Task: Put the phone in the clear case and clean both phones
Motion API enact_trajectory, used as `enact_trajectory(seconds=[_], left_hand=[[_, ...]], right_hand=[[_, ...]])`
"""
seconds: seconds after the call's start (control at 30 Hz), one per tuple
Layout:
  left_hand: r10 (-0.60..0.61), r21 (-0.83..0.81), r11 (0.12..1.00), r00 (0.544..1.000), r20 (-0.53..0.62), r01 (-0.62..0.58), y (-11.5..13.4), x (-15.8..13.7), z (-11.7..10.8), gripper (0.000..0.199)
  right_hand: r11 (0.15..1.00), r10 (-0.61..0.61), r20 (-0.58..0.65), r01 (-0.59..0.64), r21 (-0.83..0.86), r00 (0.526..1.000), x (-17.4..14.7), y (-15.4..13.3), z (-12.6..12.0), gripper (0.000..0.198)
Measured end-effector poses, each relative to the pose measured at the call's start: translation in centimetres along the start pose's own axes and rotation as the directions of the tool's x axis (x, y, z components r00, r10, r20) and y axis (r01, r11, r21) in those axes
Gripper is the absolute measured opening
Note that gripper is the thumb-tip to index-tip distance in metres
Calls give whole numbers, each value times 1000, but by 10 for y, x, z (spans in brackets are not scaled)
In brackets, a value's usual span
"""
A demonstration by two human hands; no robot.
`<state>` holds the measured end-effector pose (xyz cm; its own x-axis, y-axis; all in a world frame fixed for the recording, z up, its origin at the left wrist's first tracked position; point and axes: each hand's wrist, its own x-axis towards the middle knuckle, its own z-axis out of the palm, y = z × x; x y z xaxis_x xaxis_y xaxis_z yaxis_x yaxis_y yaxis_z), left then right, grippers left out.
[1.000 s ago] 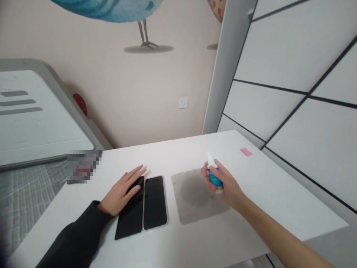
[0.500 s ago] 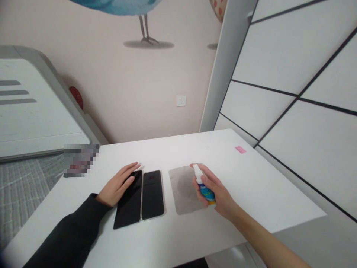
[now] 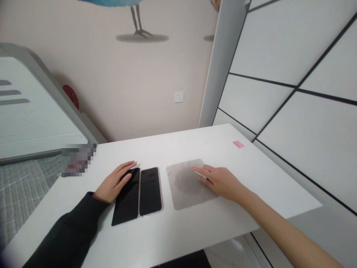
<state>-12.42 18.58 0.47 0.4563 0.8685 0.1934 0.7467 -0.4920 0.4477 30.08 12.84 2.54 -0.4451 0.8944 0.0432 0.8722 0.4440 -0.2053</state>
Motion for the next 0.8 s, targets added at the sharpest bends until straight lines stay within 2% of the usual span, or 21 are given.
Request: enact_trajectory(seconds=[0.1, 0.23, 0.33, 0.47, 0.7, 0.8], left_hand=[[-5, 0, 1000, 1000, 3, 5, -1, 0, 0, 52], [-4, 1, 1000, 1000, 13, 4, -1, 0, 1, 52], [-5, 5, 1000, 1000, 25, 5, 0, 1, 1, 52], [-10, 12, 1000, 999, 40, 10, 0, 1, 1, 52], [-40, 26, 999, 996, 73, 39, 0, -1, 0, 54], [-49, 31, 998, 996, 77, 47, -1, -1, 0, 52]], right_hand=[[994, -18, 8, 19, -112, 1000, 4, 2, 4, 37], [993, 12, -39, -17, -121, 999, 5, 4, 9, 39], [995, -4, -110, -8, -103, 994, 5, 6, 12, 43], [997, -39, -157, 28, -75, 987, 5, 9, 13, 35], [999, -38, -221, 36, -14, 975, 3, 12, 21, 33], [999, 7, -270, 4, 38, 963, 2, 18, 22, 34]])
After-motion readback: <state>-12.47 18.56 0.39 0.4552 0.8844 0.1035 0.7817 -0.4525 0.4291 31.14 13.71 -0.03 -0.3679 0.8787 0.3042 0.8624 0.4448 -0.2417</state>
